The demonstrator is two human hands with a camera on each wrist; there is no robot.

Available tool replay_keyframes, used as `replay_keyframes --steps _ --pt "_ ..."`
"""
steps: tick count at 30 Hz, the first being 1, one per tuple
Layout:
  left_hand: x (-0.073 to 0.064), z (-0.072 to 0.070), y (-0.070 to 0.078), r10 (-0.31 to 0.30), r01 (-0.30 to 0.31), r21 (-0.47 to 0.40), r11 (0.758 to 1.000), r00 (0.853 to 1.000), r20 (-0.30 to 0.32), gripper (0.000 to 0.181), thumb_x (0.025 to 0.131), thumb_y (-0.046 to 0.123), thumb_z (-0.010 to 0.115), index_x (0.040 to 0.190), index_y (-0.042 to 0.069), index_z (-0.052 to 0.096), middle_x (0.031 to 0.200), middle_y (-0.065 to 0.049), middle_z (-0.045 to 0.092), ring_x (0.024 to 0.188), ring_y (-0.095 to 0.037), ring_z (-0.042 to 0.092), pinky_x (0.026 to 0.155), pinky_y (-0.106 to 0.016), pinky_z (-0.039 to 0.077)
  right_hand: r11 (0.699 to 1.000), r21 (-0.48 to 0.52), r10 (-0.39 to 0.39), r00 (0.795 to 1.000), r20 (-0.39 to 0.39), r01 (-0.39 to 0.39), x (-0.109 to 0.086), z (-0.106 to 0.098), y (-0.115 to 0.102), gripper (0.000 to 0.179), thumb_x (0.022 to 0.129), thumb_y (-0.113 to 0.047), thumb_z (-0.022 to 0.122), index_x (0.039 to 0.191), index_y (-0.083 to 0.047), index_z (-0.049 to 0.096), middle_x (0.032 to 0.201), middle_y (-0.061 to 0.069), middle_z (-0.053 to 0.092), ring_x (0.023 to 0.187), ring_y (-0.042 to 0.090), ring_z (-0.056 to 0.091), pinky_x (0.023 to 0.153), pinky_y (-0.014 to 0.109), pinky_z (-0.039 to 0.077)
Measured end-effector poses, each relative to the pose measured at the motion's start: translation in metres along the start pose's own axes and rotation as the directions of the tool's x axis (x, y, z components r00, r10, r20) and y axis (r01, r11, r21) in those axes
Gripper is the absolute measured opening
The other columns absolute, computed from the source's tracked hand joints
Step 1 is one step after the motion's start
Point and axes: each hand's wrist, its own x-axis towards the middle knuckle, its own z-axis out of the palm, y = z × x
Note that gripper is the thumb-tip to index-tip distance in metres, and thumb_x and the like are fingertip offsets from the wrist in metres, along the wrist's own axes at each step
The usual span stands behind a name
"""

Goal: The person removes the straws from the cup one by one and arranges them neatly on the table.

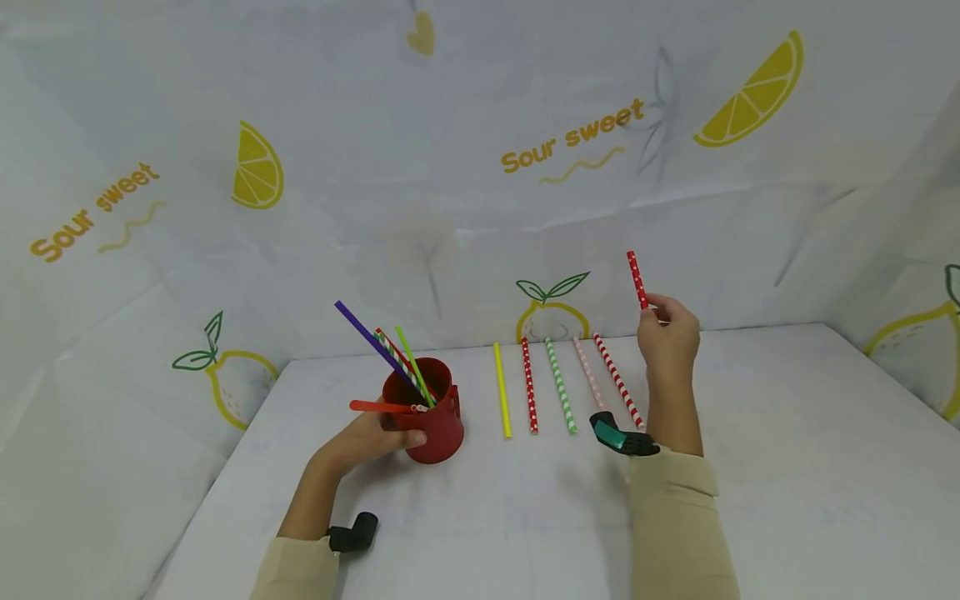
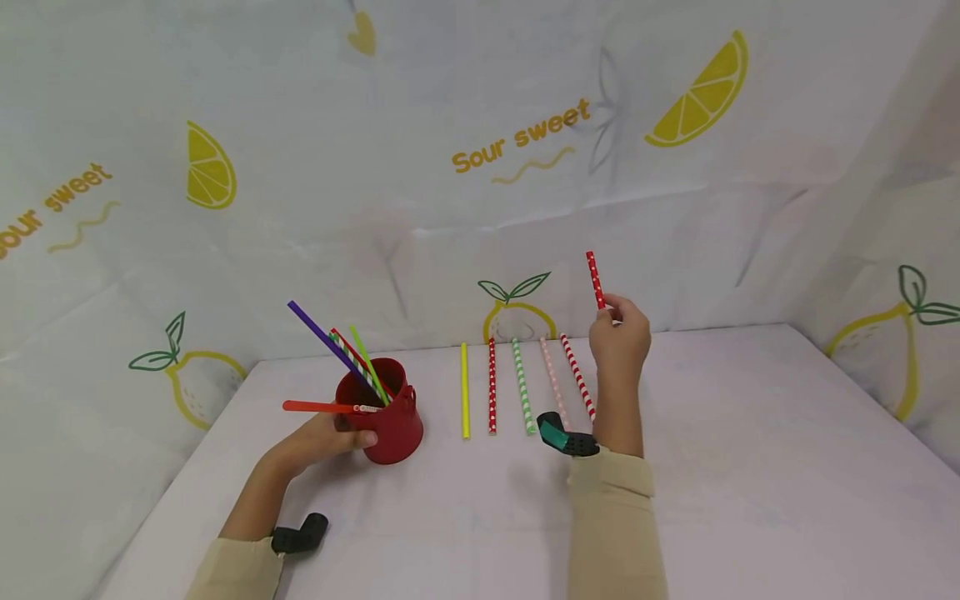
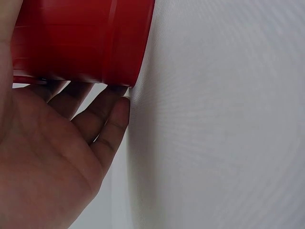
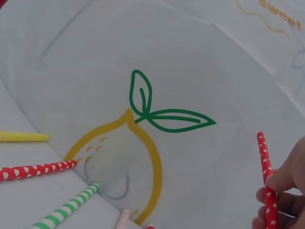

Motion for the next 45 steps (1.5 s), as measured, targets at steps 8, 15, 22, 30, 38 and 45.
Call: replay_keyframes --steps 8,15,22,30,38,45 --pt "-0.001 -0.001 -0.001 0.021 -0.021 -0.009 1.000 1.000 0.005 0.076 0.082 0.035 0.082 0.145 0.012 0.045 0.137 -0.003 0.055 0.127 -0.027 0.046 0.093 -0.047 0.051 0.994 -0.095 0.061 0.998 0.020 -0.059 0.005 -0.001 0.014 0.042 0.103 -0.011 0.045 0.144 -0.013 0.056 0.132 0.015 0.055 0.114 0.026 0.050 0.093 0.037 0.052" --pt "0.000 0.000 0.000 0.033 -0.033 -0.001 0.999 0.999 0.007 0.079 0.082 0.035 0.082 0.147 0.011 0.043 0.138 -0.004 0.054 0.129 -0.028 0.044 0.092 -0.048 0.052 0.983 -0.166 0.081 0.997 0.008 -0.079 0.008 -0.001 0.026 0.045 0.099 -0.006 0.052 0.143 -0.010 0.056 0.130 0.019 0.055 0.115 0.033 0.050 0.095 0.045 0.051" --pt "0.001 0.000 0.000 0.022 -0.022 -0.001 1.000 1.000 0.008 0.080 0.082 0.037 0.082 0.147 0.012 0.042 0.138 -0.004 0.053 0.130 -0.029 0.044 0.091 -0.048 0.053 0.968 -0.242 0.072 0.997 0.026 -0.063 0.009 0.001 0.036 0.044 0.095 -0.003 0.053 0.139 -0.004 0.058 0.125 0.023 0.056 0.107 0.037 0.051 0.090 0.047 0.052" --pt "0.000 0.000 0.000 0.013 -0.013 -0.011 1.000 1.000 0.003 0.080 0.082 0.036 0.083 0.146 0.012 0.043 0.138 -0.004 0.054 0.130 -0.029 0.044 0.090 -0.048 0.053 0.952 -0.299 0.080 0.996 0.043 -0.063 0.010 0.004 0.045 0.045 0.094 -0.003 0.052 0.138 -0.003 0.058 0.125 0.024 0.056 0.107 0.039 0.052 0.090 0.049 0.051" --pt "0.000 0.001 0.000 0.002 -0.002 -0.001 1.000 1.000 -0.006 0.081 0.081 0.035 0.084 0.146 0.012 0.043 0.138 -0.005 0.053 0.129 -0.029 0.044 0.088 -0.048 0.054 0.948 -0.313 0.092 0.992 0.087 -0.061 0.009 0.007 0.054 0.043 0.092 -0.002 0.054 0.134 0.000 0.060 0.124 0.025 0.058 0.107 0.039 0.054 0.089 0.047 0.050" --pt "0.001 0.000 -0.001 -0.004 0.004 -0.009 1.000 1.000 -0.003 0.079 0.080 0.036 0.084 0.145 0.012 0.045 0.136 -0.004 0.054 0.127 -0.029 0.045 0.087 -0.047 0.055 0.932 -0.353 0.124 0.988 0.087 -0.085 0.010 0.008 0.058 0.039 0.093 -0.002 0.053 0.131 0.001 0.063 0.126 0.025 0.060 0.111 0.041 0.053 0.095 0.052 0.046"
